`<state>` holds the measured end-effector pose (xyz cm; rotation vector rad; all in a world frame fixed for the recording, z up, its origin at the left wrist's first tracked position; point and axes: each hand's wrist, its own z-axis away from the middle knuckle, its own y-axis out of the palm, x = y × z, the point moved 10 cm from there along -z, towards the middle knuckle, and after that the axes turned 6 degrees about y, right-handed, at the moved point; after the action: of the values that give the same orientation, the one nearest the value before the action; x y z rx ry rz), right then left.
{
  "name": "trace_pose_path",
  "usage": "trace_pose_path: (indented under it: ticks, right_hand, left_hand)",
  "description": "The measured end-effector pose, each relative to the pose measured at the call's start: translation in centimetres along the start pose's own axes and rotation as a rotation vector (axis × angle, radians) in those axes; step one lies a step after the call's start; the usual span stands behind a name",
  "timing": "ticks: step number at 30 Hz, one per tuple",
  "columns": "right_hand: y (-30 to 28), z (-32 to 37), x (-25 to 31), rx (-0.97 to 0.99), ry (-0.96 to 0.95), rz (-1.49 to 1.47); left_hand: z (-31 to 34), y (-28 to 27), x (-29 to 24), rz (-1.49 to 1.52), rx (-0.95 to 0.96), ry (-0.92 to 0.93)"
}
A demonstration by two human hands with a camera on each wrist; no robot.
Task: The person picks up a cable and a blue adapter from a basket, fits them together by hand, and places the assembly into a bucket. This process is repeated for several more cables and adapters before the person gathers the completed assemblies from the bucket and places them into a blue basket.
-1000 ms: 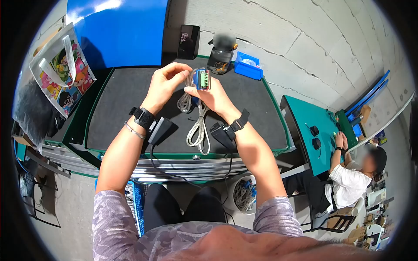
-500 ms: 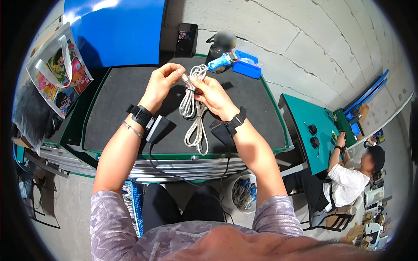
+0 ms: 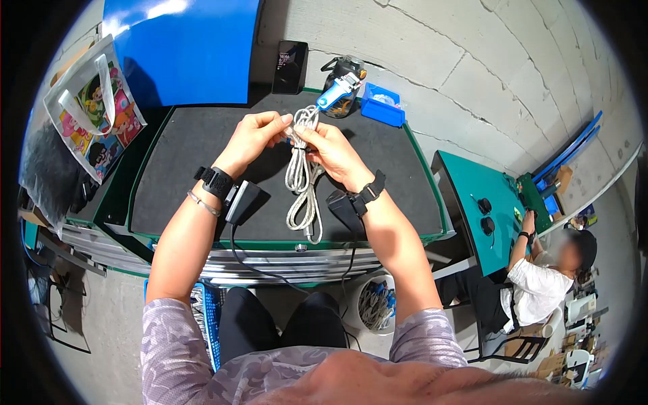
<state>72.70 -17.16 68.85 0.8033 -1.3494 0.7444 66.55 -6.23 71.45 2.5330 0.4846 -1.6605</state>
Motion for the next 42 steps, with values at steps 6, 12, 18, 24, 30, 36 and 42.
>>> trace_pose_path:
  ticks: [6, 12, 18, 24, 30, 36, 42]
  right_hand:
    - [0.5, -0.3, -0.3, 0.057, -0.006, 0.014]
    - [0.9, -0.2, 0.1, 0.054, -0.022, 0.018]
    - [1.2, 0.2, 0.8, 0.06, -0.073, 0.026]
    - [0.9, 0.3, 1.5, 0.024, -0.145, 0.1]
    - [0.9, 0.1, 0.9, 0.028, -0.101, 0.083]
    - [0.6, 0.1, 0.8, 0.038, -0.054, 0.02]
    - [0.5, 0.3, 0.6, 0.116, -0.01, -0.034]
  left_hand:
    - [-0.3, -0.9, 0.5, 0.01, -0.063, 0.003]
    - [-0.5, -1.3, 1.2, 0.057, -0.106, -0.022]
    - [-0.3, -0.8, 0.4, 0.079, -0.055, -0.012]
    - [-0.1, -0.7, -0.3, -0.02, -0.017, 0.026]
    - [-0.1, -0.4, -0.3, 0.025, 0.018, 0.023]
    - [-0.1, 0.0, -0.4, 0.138, 0.041, 0.03]
    - [0.5, 1.6, -1.9, 0.229, 0.167, 0.071]
